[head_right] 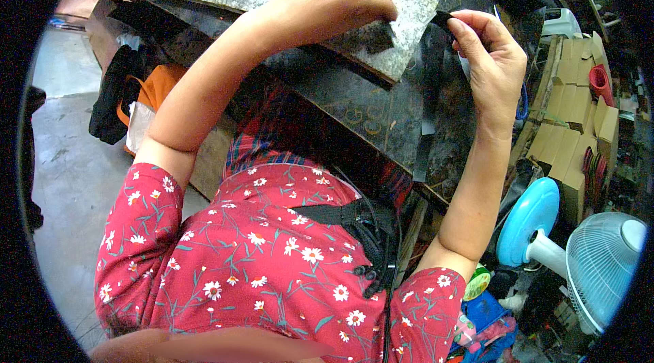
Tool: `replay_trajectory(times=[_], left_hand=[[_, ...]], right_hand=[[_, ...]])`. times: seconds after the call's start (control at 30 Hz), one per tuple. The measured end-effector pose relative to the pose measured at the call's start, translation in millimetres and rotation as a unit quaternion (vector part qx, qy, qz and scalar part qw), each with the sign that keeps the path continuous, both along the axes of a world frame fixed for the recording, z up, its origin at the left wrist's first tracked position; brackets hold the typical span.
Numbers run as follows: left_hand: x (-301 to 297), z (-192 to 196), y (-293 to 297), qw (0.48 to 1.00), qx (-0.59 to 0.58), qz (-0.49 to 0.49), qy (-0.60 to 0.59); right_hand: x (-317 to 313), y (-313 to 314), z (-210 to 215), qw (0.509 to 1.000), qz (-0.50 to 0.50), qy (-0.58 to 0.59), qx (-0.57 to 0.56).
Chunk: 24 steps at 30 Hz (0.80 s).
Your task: The person repeatedly picks up small black fabric pieces and a strip of black material, aligns them on a work surface, and cuts the strip with scissors. The cut pieces are placed into a growing pile on the table.
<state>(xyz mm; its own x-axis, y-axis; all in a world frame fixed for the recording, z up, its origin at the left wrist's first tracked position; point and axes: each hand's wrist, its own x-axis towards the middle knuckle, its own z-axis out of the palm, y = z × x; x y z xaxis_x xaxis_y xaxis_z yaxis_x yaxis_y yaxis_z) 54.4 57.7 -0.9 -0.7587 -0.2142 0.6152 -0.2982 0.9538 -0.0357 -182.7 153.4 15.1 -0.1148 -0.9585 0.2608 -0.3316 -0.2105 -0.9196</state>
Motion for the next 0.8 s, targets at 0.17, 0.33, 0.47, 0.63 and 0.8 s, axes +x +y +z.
replay_trajectory(times=[0.17,0.33,0.47,0.63,0.8], left_hand=[[32,-14,28,0.996,0.054,-0.027,0.064],[29,-24,34,0.993,0.089,0.022,0.076],[25,-29,39,0.985,0.101,0.045,0.129],[24,-34,38,0.98,0.104,0.066,0.157],[23,-38,34,0.956,0.189,0.057,0.219]], right_hand=[[8,-2,-1,0.996,0.049,0.072,-0.005],[16,0,8,0.991,0.07,0.108,0.028],[26,-1,9,0.984,0.09,0.152,0.03],[33,-6,16,0.974,0.118,0.161,0.108],[43,-19,11,0.963,0.13,0.197,0.127]])
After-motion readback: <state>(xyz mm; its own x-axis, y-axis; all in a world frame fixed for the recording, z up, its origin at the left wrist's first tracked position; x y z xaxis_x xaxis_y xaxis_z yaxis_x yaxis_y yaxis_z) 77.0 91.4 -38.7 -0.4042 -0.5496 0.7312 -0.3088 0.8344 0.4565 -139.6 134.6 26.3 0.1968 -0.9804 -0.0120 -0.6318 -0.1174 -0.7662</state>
